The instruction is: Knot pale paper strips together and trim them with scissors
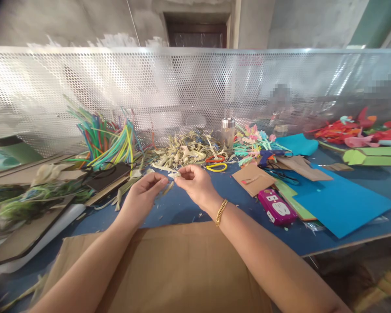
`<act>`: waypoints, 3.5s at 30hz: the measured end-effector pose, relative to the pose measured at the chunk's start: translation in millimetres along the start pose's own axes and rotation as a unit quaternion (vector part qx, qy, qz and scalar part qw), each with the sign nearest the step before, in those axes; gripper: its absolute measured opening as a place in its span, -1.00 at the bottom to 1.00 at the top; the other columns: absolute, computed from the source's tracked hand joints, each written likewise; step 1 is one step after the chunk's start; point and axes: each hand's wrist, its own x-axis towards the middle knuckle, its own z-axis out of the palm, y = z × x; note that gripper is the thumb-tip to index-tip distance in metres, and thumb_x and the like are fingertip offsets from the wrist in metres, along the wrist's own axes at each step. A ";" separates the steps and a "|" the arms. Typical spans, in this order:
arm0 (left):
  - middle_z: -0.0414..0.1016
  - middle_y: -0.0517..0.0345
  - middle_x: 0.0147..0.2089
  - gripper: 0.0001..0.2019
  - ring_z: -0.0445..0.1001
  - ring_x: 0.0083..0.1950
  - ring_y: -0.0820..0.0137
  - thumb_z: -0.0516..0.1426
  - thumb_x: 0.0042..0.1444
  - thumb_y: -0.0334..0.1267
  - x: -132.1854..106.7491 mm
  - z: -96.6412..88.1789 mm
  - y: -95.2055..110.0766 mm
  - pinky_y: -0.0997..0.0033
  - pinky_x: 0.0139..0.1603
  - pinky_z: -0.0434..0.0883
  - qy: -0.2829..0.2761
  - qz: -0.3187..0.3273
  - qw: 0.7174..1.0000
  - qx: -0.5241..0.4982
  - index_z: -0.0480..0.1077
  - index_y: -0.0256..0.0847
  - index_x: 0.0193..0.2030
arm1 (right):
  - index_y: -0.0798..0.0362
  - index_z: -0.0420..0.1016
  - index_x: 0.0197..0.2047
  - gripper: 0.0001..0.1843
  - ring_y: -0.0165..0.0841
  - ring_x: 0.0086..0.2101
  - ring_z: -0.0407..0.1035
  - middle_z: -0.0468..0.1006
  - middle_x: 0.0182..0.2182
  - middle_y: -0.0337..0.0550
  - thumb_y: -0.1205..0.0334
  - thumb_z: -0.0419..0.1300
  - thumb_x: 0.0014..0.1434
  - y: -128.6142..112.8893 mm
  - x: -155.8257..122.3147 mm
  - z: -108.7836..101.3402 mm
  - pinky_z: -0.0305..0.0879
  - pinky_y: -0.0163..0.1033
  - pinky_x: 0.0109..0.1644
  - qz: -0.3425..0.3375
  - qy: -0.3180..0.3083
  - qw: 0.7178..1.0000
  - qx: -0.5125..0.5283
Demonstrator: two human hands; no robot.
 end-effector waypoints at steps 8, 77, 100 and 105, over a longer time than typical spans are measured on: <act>0.31 0.26 -0.53 -0.77 0.16 -0.54 0.55 0.22 0.04 -0.12 -5.4 7.8 6.9 0.53 -0.54 0.08 -0.017 -0.081 0.976 -0.201 0.34 -0.23 -0.39 | 0.02 0.29 -0.29 -0.68 -0.52 -0.58 0.21 0.41 -0.53 -0.37 0.16 0.31 -0.09 -4.6 -4.1 1.7 0.12 -0.37 -0.49 0.010 -0.017 1.000 0.003; 0.37 0.24 -0.50 -0.79 0.22 -0.49 0.51 0.22 0.05 -0.13 -5.9 10.3 6.6 0.51 -0.44 0.18 0.014 -0.034 0.994 -0.105 0.37 -0.24 -0.41 | -0.04 0.47 -0.44 -0.86 -0.26 -0.28 0.29 0.56 -0.43 -0.22 0.21 0.21 0.17 -10.9 -13.3 -2.2 0.02 -0.10 -0.06 -0.311 0.039 0.851 -0.423; 0.48 0.14 -0.23 -0.81 0.30 -0.42 0.54 0.26 0.00 -0.19 -7.9 13.4 7.8 0.52 -0.41 0.25 0.035 -0.025 0.971 -0.236 0.35 -0.21 -0.36 | 0.00 0.33 -0.35 -0.89 -0.38 -0.36 0.35 0.50 -0.41 -0.23 0.25 0.08 0.24 -6.9 -14.4 1.1 0.17 -0.25 -0.19 -0.240 -0.007 0.921 -0.308; 0.41 0.23 -0.43 -0.80 0.28 -0.47 0.55 0.26 0.02 -0.17 -8.3 14.0 11.6 0.55 -0.44 0.25 0.027 -0.048 0.969 -0.242 0.34 -0.20 -0.37 | 0.00 0.34 -0.34 -0.90 -0.38 -0.37 0.37 0.50 -0.42 -0.23 0.24 0.09 0.23 -7.5 -15.1 1.3 0.18 -0.26 -0.22 -0.246 -0.004 0.923 -0.295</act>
